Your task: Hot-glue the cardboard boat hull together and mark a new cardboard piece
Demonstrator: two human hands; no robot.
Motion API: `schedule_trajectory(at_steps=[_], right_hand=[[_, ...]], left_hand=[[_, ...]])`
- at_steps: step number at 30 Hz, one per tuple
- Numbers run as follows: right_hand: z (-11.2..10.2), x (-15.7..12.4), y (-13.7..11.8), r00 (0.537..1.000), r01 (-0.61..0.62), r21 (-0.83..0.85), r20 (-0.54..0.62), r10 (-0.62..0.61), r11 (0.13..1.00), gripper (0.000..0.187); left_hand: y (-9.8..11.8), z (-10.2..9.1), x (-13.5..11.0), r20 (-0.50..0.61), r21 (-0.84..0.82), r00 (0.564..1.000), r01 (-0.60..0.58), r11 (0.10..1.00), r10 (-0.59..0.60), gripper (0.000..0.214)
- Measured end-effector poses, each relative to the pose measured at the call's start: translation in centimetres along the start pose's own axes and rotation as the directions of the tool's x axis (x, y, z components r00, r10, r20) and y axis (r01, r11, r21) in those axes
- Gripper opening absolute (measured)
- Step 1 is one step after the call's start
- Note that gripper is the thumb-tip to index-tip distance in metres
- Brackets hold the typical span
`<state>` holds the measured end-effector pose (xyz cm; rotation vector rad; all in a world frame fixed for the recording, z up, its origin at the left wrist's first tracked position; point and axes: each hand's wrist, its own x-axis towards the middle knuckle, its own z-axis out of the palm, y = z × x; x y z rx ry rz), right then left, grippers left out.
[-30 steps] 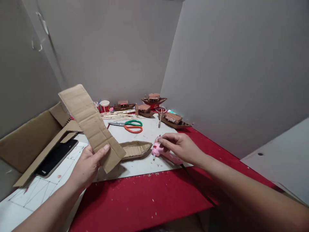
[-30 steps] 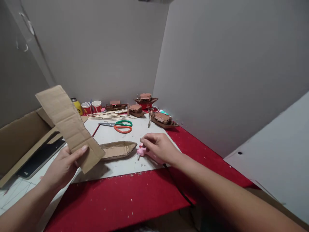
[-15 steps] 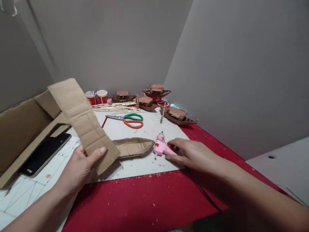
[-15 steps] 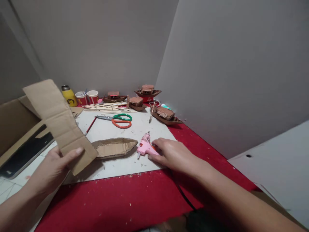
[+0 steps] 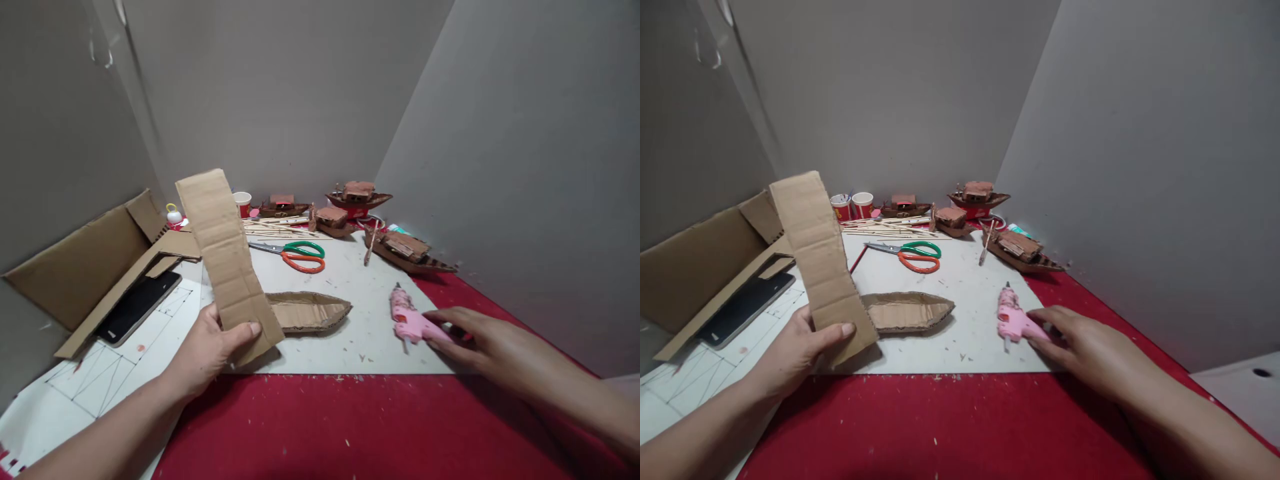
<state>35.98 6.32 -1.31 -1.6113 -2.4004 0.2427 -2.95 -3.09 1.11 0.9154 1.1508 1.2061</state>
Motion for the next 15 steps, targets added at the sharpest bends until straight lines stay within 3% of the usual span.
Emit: schedule_trajectory(at_steps=[4, 8, 11, 15], right_hand=[[-0.5, -0.4, 0.7, 0.999, -0.040, -0.046, 0.004, 0.040, 0.998, 0.023], [-1.6, -0.5, -1.3, 0.999, -0.031, -0.131, -0.040, 0.026, 0.991, 0.025], [-2.1, -0.2, -3.7, 0.991, 0.056, -0.066, -0.114, -0.064, 0.996, 0.032], [-1.6, 0.9, -7.1, 0.968, 0.237, 0.047, -0.091, -0.232, 0.970, 0.039]], left_hand=[[0.0, 0.2, 0.0, 0.013, -0.016, 1.000, -0.009, 1.000, 0.009, 0.037], [0.0, 0.3, -0.1, 0.025, -0.011, 1.000, -0.011, 1.000, 0.012, 0.035], [0.1, 0.2, -0.1, 0.013, 0.004, 1.000, -0.028, 1.000, 0.028, 0.033], [0.2, 0.0, -0.2, -0.047, 0.010, 0.998, -0.040, 0.999, 0.040, 0.038]])
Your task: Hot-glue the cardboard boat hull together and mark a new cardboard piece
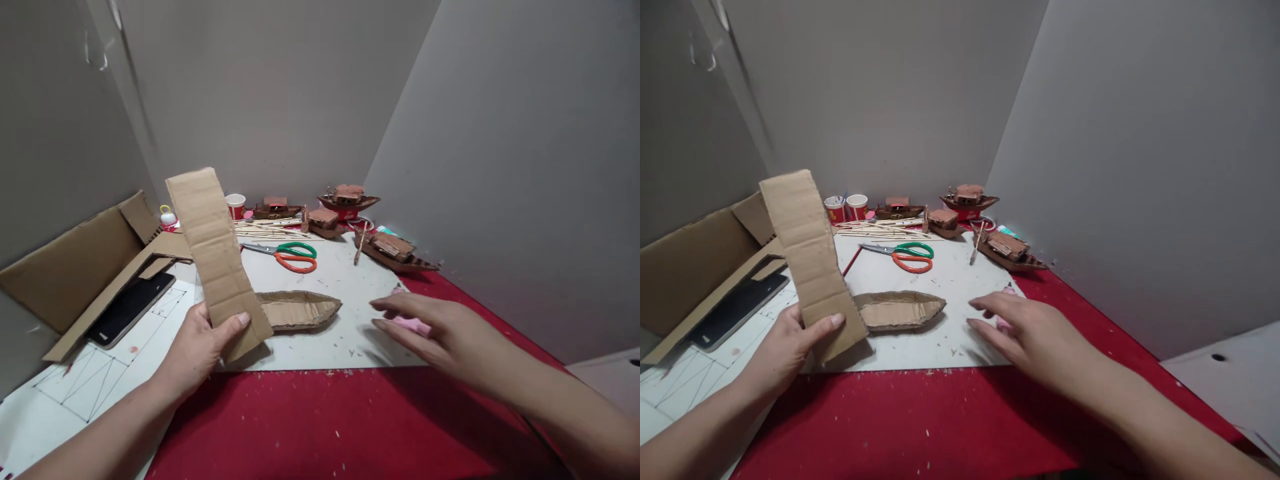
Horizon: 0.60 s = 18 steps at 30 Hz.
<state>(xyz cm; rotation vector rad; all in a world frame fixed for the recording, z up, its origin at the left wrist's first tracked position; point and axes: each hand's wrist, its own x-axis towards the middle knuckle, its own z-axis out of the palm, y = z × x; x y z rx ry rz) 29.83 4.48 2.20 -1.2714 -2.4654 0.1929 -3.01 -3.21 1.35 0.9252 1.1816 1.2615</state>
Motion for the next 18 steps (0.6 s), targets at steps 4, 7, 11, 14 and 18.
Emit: schedule_trajectory(at_steps=[4, 7, 11, 14, 18], right_hand=[[1.5, 2.3, -2.0, 0.990, 0.143, 0.016, 0.019, -0.143, 0.990, 0.038], [2.5, 3.7, -3.0, 0.959, 0.278, -0.022, 0.067, -0.276, 0.960, 0.043], [4.1, 5.1, -3.7, 0.893, 0.446, -0.079, 0.110, -0.437, 0.891, 0.026], [5.2, 6.1, -3.7, 0.841, 0.540, -0.063, 0.071, -0.536, 0.839, 0.017], [5.6, 7.0, -2.8, 0.829, 0.555, -0.090, -0.017, -0.559, 0.827, 0.021]], left_hand=[[0.1, 0.0, -0.1, -0.059, -0.018, 0.998, 0.008, 1.000, -0.009, 0.046], [0.6, -0.2, -0.1, -0.154, -0.046, 0.987, -0.056, 0.997, 0.049, 0.045], [1.8, -0.9, 0.6, -0.356, -0.055, 0.914, -0.230, 0.972, 0.196, 0.036], [2.7, -1.7, 1.3, -0.434, -0.072, 0.855, -0.348, 0.935, 0.285, 0.030], [3.0, -2.5, 1.9, -0.483, -0.072, 0.800, -0.441, 0.895, 0.356, 0.023]])
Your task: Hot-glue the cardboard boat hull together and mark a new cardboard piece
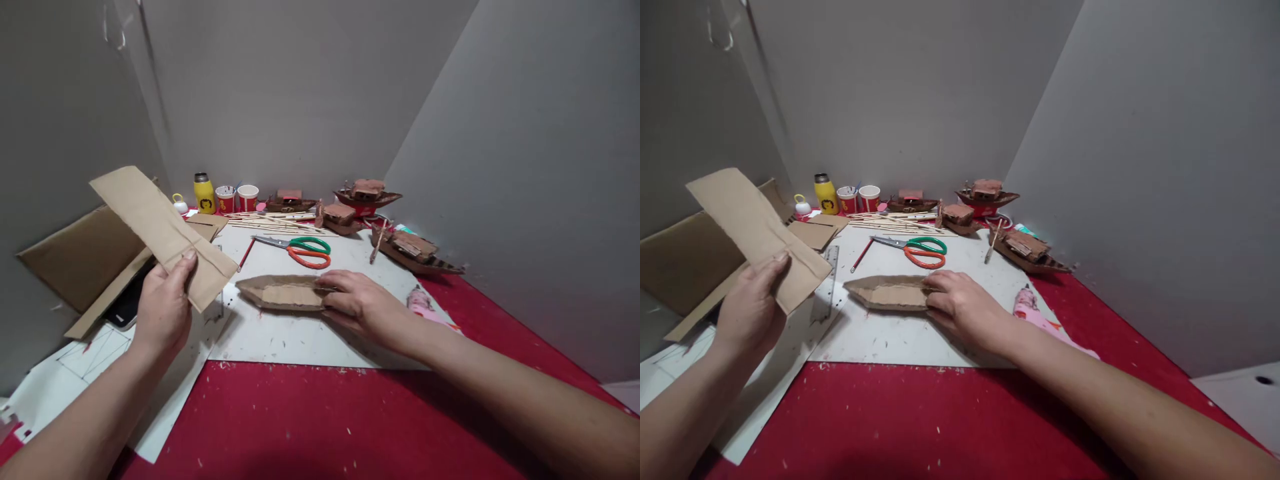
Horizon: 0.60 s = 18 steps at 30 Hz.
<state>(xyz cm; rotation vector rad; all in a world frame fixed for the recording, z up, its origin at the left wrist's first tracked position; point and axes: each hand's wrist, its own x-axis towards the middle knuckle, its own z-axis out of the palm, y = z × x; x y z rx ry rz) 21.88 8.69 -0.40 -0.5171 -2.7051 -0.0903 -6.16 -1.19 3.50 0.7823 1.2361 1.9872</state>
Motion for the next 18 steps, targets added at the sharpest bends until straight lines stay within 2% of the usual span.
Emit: schedule_trajectory(at_steps=[5, 9, 11, 13, 14, 15, 16, 18], right_hand=[[-0.5, -0.7, 1.3, 0.994, -0.105, -0.121, -0.008, 0.105, 0.987, 0.021], [-0.8, -1.2, 1.2, 0.973, -0.218, -0.207, 0.026, 0.228, 0.954, 0.019], [-1.3, -1.0, 0.3, 0.964, -0.264, -0.146, -0.024, 0.264, 0.953, 0.021], [-1.7, -0.4, -1.3, 0.937, -0.335, 0.077, -0.082, 0.341, 0.939, 0.029], [-1.8, 0.1, -2.2, 0.911, -0.379, 0.251, -0.068, 0.407, 0.891, 0.035], [-1.8, 0.6, -3.2, 0.877, -0.434, 0.442, 0.008, 0.480, 0.785, 0.039], [-1.7, 1.2, -4.2, 0.843, -0.482, 0.612, 0.130, 0.522, 0.627, 0.042], [-1.2, 2.3, -5.9, 0.790, -0.545, 0.804, 0.398, 0.465, 0.238, 0.048]], left_hand=[[-0.7, -0.1, -0.2, -0.021, -0.035, 1.000, 0.009, 0.999, -0.010, 0.023], [-1.7, 0.0, -1.2, 0.035, 0.003, 0.991, 0.132, 0.991, -0.132, 0.031], [-2.1, 0.2, -2.1, 0.130, 0.075, 0.962, 0.233, 0.969, -0.242, 0.033], [-2.3, 0.5, -3.1, 0.260, 0.172, 0.892, 0.333, 0.927, -0.369, 0.034], [-2.4, 0.7, -3.7, 0.327, 0.227, 0.844, 0.366, 0.903, -0.424, 0.035], [-2.5, 0.8, -4.3, 0.390, 0.280, 0.795, 0.380, 0.882, -0.466, 0.036], [-2.6, 1.0, -5.0, 0.449, 0.325, 0.746, 0.376, 0.868, -0.491, 0.037], [-2.8, 1.1, -6.1, 0.568, 0.403, 0.637, 0.337, 0.851, -0.521, 0.038]])
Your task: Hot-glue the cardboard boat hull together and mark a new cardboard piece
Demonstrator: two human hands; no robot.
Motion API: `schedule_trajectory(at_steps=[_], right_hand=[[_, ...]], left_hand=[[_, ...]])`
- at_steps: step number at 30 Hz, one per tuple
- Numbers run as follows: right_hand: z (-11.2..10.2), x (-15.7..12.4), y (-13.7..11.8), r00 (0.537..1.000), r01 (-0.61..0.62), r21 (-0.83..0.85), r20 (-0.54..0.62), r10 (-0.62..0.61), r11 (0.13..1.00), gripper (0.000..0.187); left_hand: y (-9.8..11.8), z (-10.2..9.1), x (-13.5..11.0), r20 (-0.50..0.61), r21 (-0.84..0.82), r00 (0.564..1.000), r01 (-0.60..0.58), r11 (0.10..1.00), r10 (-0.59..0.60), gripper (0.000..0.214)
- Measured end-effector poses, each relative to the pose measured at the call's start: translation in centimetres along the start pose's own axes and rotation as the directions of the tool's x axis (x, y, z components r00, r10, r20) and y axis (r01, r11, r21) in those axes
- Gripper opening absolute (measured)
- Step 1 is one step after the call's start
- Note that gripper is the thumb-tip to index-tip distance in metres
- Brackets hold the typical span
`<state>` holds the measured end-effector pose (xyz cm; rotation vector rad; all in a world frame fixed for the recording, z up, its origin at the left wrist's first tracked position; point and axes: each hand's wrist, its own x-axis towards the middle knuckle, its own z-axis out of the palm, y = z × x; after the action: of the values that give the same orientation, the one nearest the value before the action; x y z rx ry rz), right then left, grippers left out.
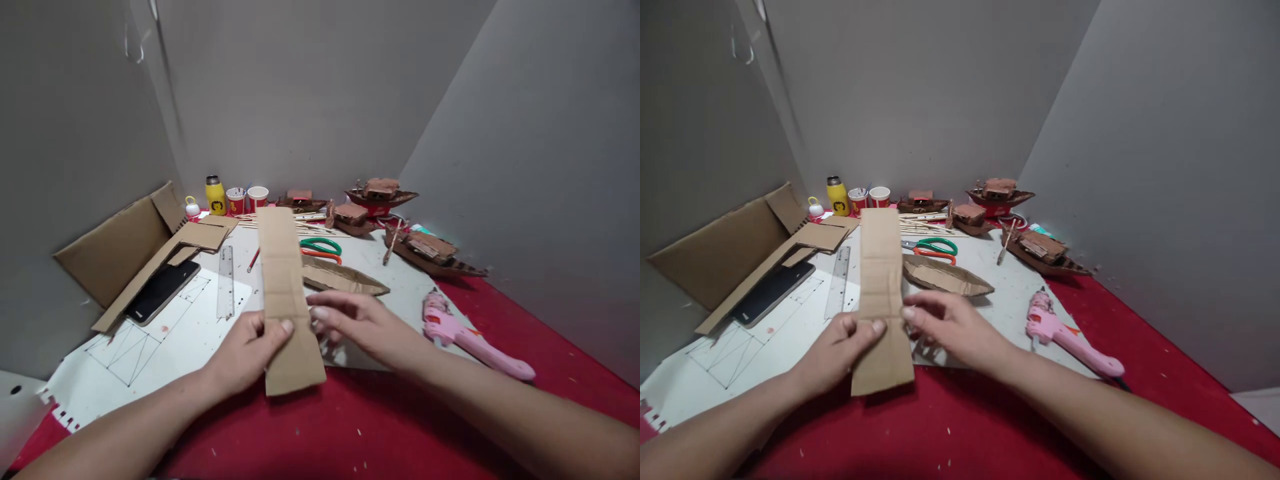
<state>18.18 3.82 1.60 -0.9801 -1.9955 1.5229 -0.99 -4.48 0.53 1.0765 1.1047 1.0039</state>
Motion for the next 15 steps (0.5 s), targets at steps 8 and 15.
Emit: schedule_trajectory(at_steps=[8, 15], right_hand=[[2.3, 0.7, 1.6, 0.950, -0.308, 0.312, 0.157, 0.271, 0.898, 0.047], [2.5, 0.0, 2.4, 0.966, -0.254, 0.200, 0.093, 0.240, 0.946, 0.025]], left_hand=[[2.1, -5.1, 1.7, -0.364, 0.725, 0.887, 0.077, 0.685, 0.285, 0.053], [3.9, -9.3, 5.7, -0.533, 0.843, 0.805, 0.483, 0.236, 0.261, 0.045]])
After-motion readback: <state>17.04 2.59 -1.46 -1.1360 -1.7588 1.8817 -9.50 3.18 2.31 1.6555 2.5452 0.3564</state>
